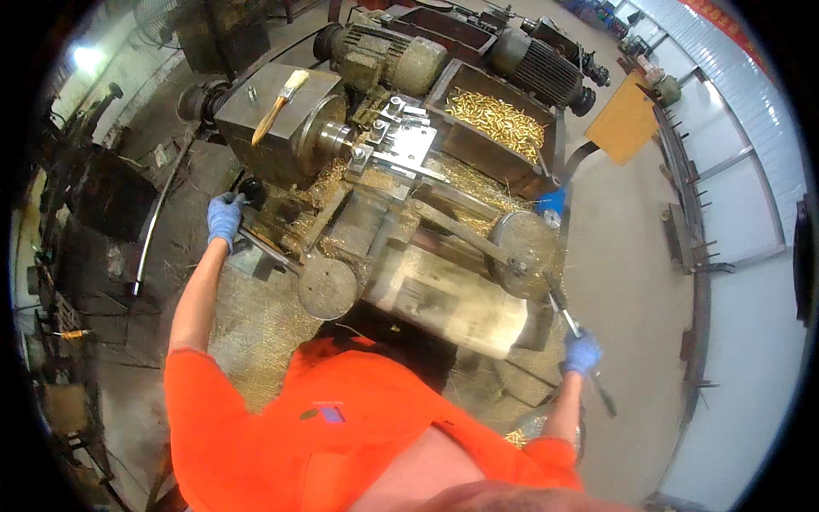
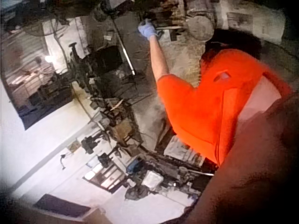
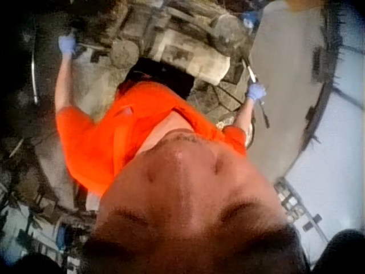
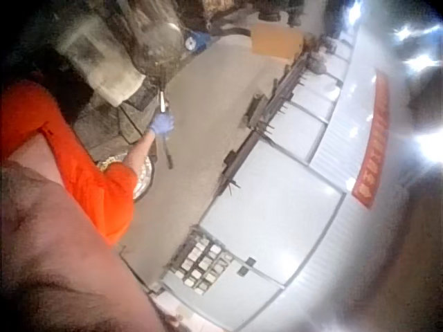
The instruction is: The person operates a metal lathe to machine small brass parts. They repeatedly load a brass rod into the chuck, engage the cutting tool to machine the part, and then remove the finished piece, placing it into a collection tray.
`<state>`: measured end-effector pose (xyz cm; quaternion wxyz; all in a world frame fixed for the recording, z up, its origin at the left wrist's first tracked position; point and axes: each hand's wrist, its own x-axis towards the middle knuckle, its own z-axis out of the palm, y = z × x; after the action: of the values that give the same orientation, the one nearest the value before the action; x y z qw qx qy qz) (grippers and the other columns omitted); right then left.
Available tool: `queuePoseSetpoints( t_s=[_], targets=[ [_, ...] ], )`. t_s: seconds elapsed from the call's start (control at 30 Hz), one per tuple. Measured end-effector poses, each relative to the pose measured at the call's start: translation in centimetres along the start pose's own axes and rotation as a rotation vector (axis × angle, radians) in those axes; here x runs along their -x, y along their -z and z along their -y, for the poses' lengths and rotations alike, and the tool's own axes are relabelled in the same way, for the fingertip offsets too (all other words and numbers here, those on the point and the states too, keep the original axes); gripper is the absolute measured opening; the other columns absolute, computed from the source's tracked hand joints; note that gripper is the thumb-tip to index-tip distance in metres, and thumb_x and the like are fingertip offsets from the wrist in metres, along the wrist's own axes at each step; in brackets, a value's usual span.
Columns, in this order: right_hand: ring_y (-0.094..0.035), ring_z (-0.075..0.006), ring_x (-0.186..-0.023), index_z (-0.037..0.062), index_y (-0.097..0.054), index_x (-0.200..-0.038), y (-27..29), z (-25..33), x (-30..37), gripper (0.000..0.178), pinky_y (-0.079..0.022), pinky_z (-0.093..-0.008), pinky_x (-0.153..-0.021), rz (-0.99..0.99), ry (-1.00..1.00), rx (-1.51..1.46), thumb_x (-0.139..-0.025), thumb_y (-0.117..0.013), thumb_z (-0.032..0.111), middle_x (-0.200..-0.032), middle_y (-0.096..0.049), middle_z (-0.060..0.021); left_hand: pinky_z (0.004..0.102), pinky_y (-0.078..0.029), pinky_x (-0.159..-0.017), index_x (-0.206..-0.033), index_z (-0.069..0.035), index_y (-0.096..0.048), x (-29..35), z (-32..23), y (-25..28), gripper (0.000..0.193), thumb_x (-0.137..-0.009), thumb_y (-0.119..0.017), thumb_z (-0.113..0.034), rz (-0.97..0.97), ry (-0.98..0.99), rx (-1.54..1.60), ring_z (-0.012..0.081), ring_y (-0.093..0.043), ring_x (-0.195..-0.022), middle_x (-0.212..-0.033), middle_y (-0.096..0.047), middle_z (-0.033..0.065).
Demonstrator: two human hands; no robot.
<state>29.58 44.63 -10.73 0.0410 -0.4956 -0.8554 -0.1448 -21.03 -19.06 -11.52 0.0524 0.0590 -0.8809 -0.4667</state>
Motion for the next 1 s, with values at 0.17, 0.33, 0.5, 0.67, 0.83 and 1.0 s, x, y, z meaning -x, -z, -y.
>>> queuePoseSetpoints(
  t_s=[0.17, 0.33, 0.5, 0.67, 0.83, 1.0],
  targets=[
    [-0.058, -0.0302, -0.090, 0.0190, -0.067, -0.095, 1.3, 0.4, -8.2, 0.039, -0.038, -0.0481, -0.085, -0.036, -0.018, 0.161, -0.073, -0.055, 0.049, -0.092, -0.064, -0.0110, 0.0263, -0.038, -0.042, -0.078, 0.001, -0.062, 3.6, 0.1, 2.8, 0.018, -0.082, -0.059, -0.016, 0.055, -0.066, -0.006, 0.0100, -0.047, -0.047, -0.057, -0.053, 0.0023],
    [-0.057, -0.0320, -0.095, 0.0146, -0.065, -0.095, 1.6, -1.7, -13.3, 0.036, -0.036, -0.0454, -0.093, 0.037, -0.020, 0.216, -0.070, -0.061, 0.040, -0.099, -0.061, -0.0139, 0.0247, -0.034, -0.038, -0.073, 0.000, -0.060, 9.8, -0.5, 6.5, 0.017, -0.082, -0.059, -0.014, 0.099, 0.141, 0.052, 0.0098, -0.045, -0.042, -0.054, -0.052, 0.0012],
    [-0.055, -0.0344, -0.095, 0.0104, -0.064, -0.094, -0.4, -6.8, -13.3, 0.036, -0.038, -0.0412, -0.091, 0.135, -0.109, 0.165, -0.067, -0.066, 0.033, -0.099, -0.061, -0.0153, 0.0253, -0.033, -0.033, -0.074, -0.002, -0.062, 14.1, 3.3, 7.5, 0.015, -0.082, -0.062, -0.016, -0.022, 0.245, 0.083, 0.0093, -0.044, -0.040, -0.054, -0.052, 0.0011],
    [-0.058, -0.0354, -0.086, 0.0071, -0.064, -0.086, -3.4, -10.4, -9.6, 0.031, -0.045, -0.0425, -0.075, 0.001, -0.024, 0.129, -0.066, -0.067, 0.031, -0.088, -0.062, -0.0174, 0.0258, -0.031, -0.032, -0.068, -0.002, -0.057, 16.9, 1.2, 7.7, 0.016, -0.080, -0.062, -0.011, -0.128, 0.310, 0.160, 0.0094, -0.043, -0.040, -0.054, -0.050, 0.0012],
    [-0.060, -0.0355, -0.079, 0.0081, -0.064, -0.081, -3.7, -13.4, -6.7, 0.030, -0.046, -0.0438, -0.069, 0.068, -0.024, 0.098, -0.067, -0.065, 0.034, -0.082, -0.064, -0.0167, 0.0258, -0.032, -0.033, -0.074, -0.003, -0.061, 16.4, 2.5, 8.0, 0.013, -0.081, -0.063, -0.014, -0.137, 0.306, 0.149, 0.0098, -0.043, -0.040, -0.056, -0.052, 0.0010],
    [-0.061, -0.0355, -0.079, 0.0089, -0.065, -0.081, -3.9, -13.9, -6.0, 0.027, -0.047, -0.0433, -0.072, 0.144, -0.058, 0.168, -0.072, -0.057, 0.033, -0.078, -0.064, -0.0173, 0.0257, -0.032, -0.033, -0.071, -0.004, -0.059, 15.4, 2.9, 7.6, 0.014, -0.080, -0.064, -0.013, -0.124, 0.273, 0.136, 0.0095, -0.042, -0.040, -0.055, -0.051, 0.0008]
  ],
)
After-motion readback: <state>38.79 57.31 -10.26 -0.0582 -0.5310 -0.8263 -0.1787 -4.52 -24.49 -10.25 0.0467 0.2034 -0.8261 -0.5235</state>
